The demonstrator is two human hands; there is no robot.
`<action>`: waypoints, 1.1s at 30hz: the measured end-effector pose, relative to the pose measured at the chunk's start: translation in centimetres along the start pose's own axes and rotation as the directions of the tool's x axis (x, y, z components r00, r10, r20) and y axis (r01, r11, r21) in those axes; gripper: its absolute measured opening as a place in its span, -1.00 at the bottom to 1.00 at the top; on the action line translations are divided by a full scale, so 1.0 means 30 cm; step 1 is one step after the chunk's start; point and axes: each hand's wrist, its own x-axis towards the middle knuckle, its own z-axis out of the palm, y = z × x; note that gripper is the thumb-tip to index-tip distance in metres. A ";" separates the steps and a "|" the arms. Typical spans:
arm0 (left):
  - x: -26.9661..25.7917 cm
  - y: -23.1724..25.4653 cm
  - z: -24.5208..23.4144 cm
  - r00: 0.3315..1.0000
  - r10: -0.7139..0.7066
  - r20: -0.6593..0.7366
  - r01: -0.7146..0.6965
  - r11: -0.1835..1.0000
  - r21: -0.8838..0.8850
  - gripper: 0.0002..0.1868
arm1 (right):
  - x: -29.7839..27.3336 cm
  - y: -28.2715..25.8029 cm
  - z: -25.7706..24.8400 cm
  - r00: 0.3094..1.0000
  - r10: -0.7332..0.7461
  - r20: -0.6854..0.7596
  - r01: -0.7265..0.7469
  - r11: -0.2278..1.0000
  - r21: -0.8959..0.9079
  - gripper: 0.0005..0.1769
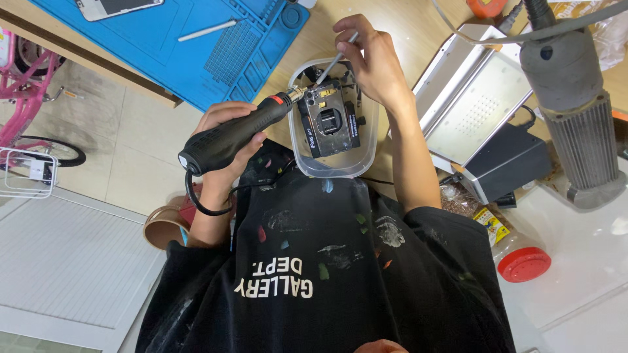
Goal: The person uses a heat gun and a metal tool to work on a disassembled electronic device placed in a plastic container. They apply heat to specific areas while manipulating components with the tool, then set the heat gun aside and continue using the tool to adjust parts.
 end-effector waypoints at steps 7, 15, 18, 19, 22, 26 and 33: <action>-0.004 0.004 0.003 1.000 0.008 0.008 -0.008 1.000 -0.017 -0.61 | -0.018 0.002 0.022 0.998 -0.054 -0.045 0.053 0.998 -0.027 -0.72; -0.016 -0.005 -0.004 0.999 0.031 -0.013 -0.031 1.000 0.006 -0.62 | -0.086 0.029 0.052 0.974 -0.112 -0.195 0.110 0.994 -0.022 -0.64; -0.015 -0.008 -0.004 1.000 0.013 -0.016 -0.014 0.999 -0.031 -0.62 | -0.102 0.055 0.061 0.965 -0.089 -0.246 0.091 0.996 -0.001 -0.68; -0.011 -0.007 -0.005 1.000 0.016 -0.016 -0.016 0.999 -0.031 -0.62 | -0.105 0.064 0.062 0.965 -0.083 -0.249 0.088 0.996 0.010 -0.68; -0.014 0.000 -0.005 1.000 0.011 -0.009 -0.011 1.000 -0.027 -0.62 | -0.136 0.091 0.063 0.958 -0.054 -0.280 0.088 0.990 0.112 -0.69; -0.009 0.011 -0.015 1.000 0.012 0.005 -0.012 1.000 0.012 -0.61 | -0.196 0.110 0.053 0.923 -0.002 -0.384 0.126 0.946 0.299 -0.70; -0.003 0.013 -0.012 0.999 0.032 0.007 -0.032 0.999 0.001 -0.62 | -0.332 0.073 0.119 0.877 -0.067 -0.477 0.173 0.968 0.182 -0.59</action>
